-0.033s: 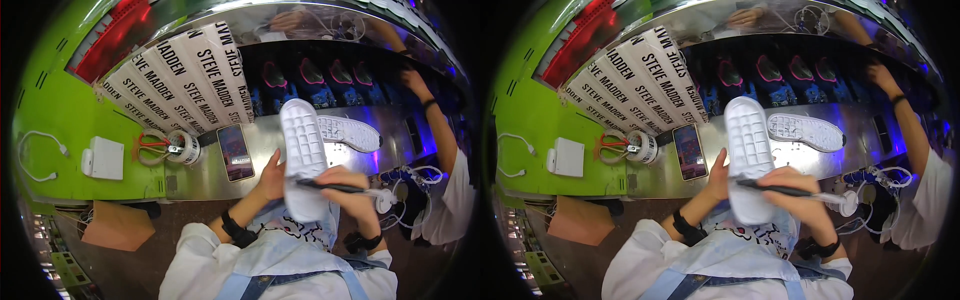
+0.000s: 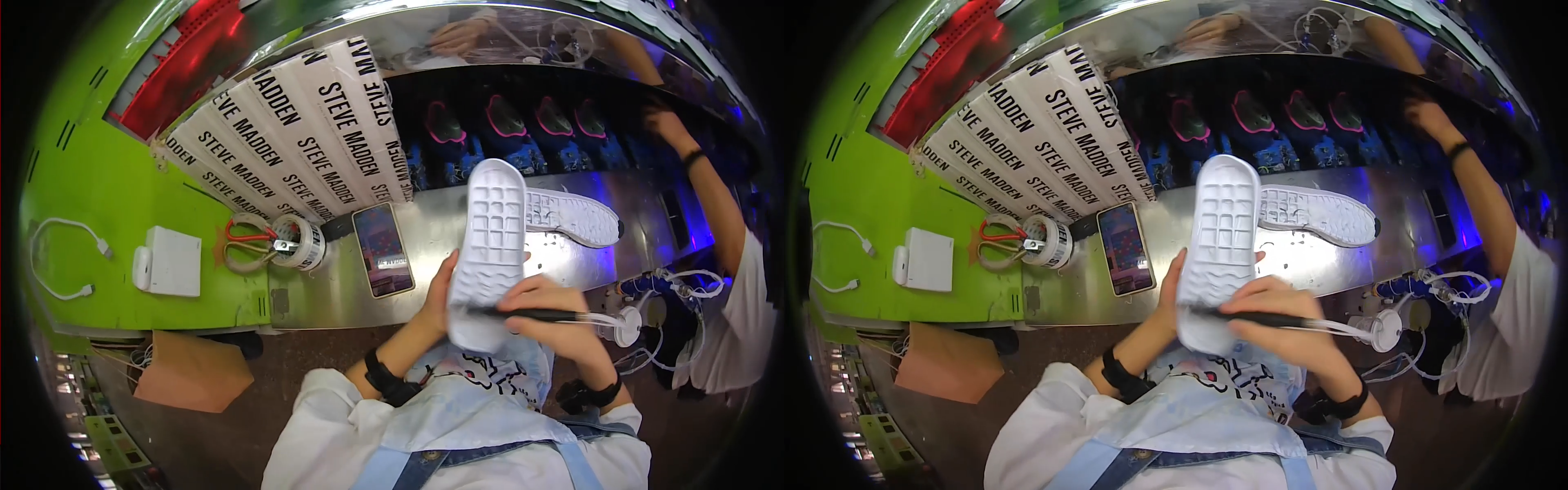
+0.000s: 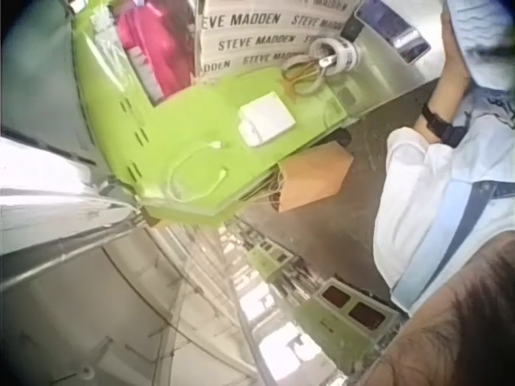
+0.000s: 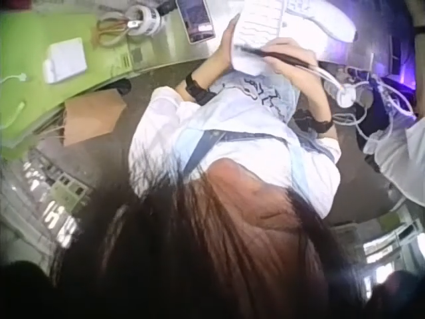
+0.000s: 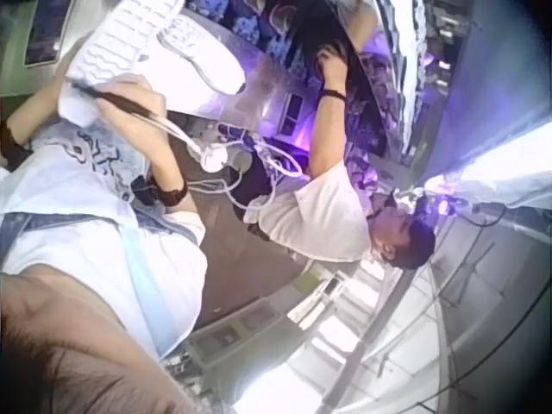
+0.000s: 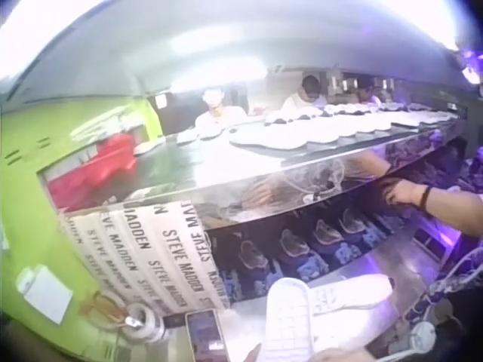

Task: Applying glue or primer to the bottom of shoe soles using a brush.

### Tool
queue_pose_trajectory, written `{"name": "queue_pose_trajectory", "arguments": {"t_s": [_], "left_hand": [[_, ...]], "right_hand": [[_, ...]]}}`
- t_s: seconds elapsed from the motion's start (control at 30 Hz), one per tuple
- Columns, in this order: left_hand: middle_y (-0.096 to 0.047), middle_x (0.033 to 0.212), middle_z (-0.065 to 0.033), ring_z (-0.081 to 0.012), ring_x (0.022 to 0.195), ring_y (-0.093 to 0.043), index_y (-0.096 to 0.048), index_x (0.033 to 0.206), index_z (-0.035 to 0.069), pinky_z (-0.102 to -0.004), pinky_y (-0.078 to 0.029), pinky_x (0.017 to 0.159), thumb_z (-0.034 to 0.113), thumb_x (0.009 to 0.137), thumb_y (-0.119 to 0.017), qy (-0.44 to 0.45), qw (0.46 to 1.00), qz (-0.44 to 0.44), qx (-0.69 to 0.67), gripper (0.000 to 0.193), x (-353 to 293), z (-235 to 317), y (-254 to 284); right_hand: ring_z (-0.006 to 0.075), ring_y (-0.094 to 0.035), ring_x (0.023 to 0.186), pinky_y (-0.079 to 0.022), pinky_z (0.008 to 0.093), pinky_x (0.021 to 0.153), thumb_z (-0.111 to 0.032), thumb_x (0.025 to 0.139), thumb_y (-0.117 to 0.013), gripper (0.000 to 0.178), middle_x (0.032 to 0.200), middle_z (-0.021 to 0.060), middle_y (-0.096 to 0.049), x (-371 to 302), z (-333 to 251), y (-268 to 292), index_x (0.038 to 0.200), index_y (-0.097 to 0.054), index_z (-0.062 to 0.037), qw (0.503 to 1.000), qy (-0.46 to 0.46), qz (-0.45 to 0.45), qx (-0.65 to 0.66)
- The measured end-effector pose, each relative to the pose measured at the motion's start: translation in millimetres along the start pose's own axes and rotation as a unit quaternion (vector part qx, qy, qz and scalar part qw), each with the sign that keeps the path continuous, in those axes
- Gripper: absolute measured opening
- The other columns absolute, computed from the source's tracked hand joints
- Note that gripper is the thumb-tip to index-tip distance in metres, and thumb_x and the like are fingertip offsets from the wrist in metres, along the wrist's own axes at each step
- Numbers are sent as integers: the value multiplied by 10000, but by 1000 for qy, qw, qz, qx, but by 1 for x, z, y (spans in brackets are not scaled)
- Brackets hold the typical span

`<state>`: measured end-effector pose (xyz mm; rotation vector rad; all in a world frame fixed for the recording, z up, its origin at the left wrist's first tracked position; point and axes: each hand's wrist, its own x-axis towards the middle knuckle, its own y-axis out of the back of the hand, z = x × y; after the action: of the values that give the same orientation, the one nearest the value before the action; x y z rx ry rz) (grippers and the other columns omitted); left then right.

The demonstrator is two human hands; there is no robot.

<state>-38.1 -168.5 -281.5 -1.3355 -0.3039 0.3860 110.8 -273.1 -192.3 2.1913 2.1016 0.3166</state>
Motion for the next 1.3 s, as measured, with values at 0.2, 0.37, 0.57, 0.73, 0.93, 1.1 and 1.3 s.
{"name": "queue_pose_trajectory", "arguments": {"t_s": [0.2,0.37,0.57,0.73,0.93,1.1,1.3], "left_hand": [[-337,1417,-219,-366,1284,-379,-219,1440,27,-492,-299,1083,448,924,-291,51,985,-132,-98,669,-7,-6,24],[-337,1428,-170,-308,1261,-406,-224,1440,53,-416,-334,1067,482,922,-308,-75,997,34,-9,678,5,-9,28],[-385,1384,-181,-336,1177,-460,-272,1428,72,-554,-414,950,500,874,-434,-6,986,-13,-163,719,11,6,19],[-385,1386,-181,-350,1145,-482,-263,1424,38,-539,-439,925,505,893,-376,-64,994,7,-90,716,9,20,17],[-476,1311,-171,-351,1102,-540,-343,1384,45,-496,-510,845,472,918,-330,-33,998,24,-55,632,12,35,2],[-474,1293,-243,-392,1121,-529,-348,1366,-23,-512,-504,863,469,902,-333,-25,1000,-13,0,676,16,41,3],[-413,1336,-269,-441,1067,-541,-285,1400,-25,-530,-489,863,498,846,-370,80,995,-23,61,766,14,54,12]], "right_hand": [[224,-594,662,-469,317,629,-24,755,-661,298,686,73,-596,37,18,-16,1052,-662,-47,905,189,253,-286],[231,-579,757,-447,323,706,-9,713,-655,246,745,94,-620,26,16,-57,955,-687,-30,968,205,80,-120],[215,-585,694,-449,303,668,5,706,-667,247,855,89,-670,16,26,-62,947,-683,-50,939,266,29,-214],[247,-620,787,-470,344,749,-32,725,-673,207,913,122,-675,29,0,-41,932,-677,-30,962,146,134,-186],[216,-655,871,-503,307,755,-15,773,-661,199,978,120,-675,19,6,-46,971,-652,-5,997,59,43,18],[112,-648,727,-498,232,632,-83,878,-598,133,854,114,-675,2,18,-43,928,-664,21,975,-101,-67,186],[131,-653,734,-506,240,640,-53,882,-566,140,834,106,-673,-2,18,-33,939,-648,46,957,-185,-109,194]]}}
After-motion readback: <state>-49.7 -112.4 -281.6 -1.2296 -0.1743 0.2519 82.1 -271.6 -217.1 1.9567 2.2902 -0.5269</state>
